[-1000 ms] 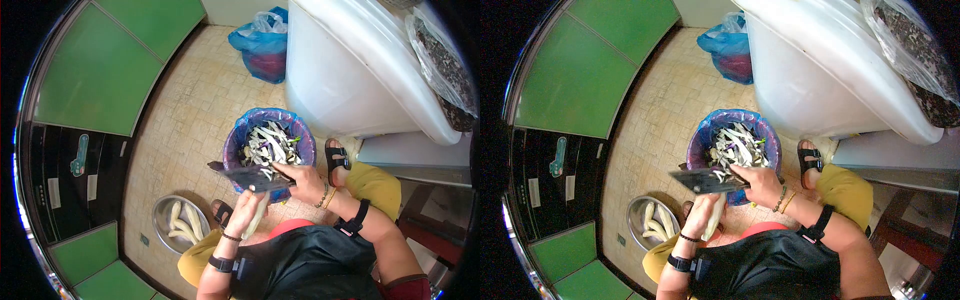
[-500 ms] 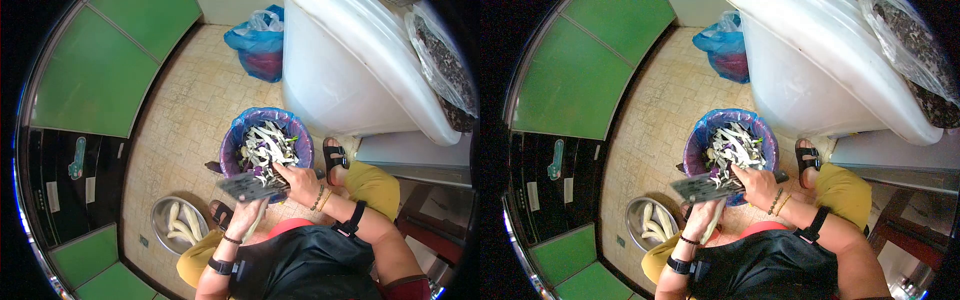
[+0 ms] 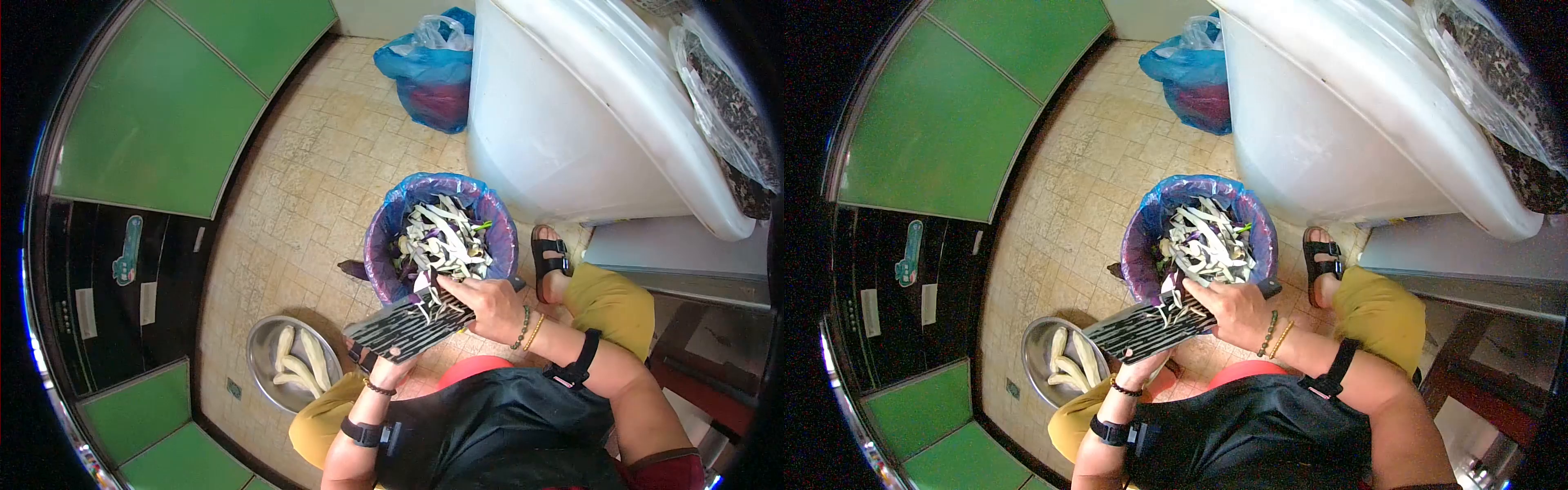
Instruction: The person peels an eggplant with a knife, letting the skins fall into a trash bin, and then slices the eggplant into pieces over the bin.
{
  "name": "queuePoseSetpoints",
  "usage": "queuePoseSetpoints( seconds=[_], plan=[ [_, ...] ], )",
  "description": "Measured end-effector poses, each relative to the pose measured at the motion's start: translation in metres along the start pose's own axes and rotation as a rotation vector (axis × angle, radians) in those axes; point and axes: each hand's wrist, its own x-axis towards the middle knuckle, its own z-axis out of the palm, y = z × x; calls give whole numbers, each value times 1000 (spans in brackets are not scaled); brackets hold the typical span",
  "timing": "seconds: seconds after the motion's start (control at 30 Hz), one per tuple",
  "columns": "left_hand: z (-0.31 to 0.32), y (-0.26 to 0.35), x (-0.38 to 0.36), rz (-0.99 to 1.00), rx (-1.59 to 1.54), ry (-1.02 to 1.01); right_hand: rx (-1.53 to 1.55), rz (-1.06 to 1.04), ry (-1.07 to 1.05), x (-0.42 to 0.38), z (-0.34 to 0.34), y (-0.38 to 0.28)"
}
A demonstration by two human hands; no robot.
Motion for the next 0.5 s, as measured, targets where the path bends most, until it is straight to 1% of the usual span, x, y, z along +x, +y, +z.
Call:
queuePoseSetpoints(
  seconds=[0.03, 0.1, 0.17, 0.2, 0.23, 0.27, 0.3, 0.33, 0.4, 0.43, 0.5],
  plan=[
    [-4, 8, 3, -63, -10, -69, -21, -9, -13, 0, 0, 0],
    [-8, 11, 8, 4, 204, -132, -36, -33, 7, -2, 4, 6],
    [-9, 25, 17, -23, 127, -153, -92, -1, 15, -3, 5, 9],
    [-3, 12, 21, 310, 416, -29, -94, 1, 18, -3, 5, 11],
    [-17, 57, 32, -112, -105, -39, -143, 79, -12, -2, 4, 14],
    [-20, 71, 37, -168, -173, -31, -192, 156, -41, 0, 3, 16],
    [-21, 76, 39, -226, -240, -23, -192, 156, -39, 0, 3, 16],
    [-21, 75, 40, -225, -239, -24, -194, 162, -33, 1, 3, 15],
    [-22, 73, 41, -330, -185, -111, -196, 169, -27, 1, 4, 18],
    [-23, 77, 41, -327, -183, -114, -188, 203, -15, 2, 7, 23],
    [-26, 88, 37, -294, 2, -103, -179, 236, 0, 7, 5, 27]
  ],
)
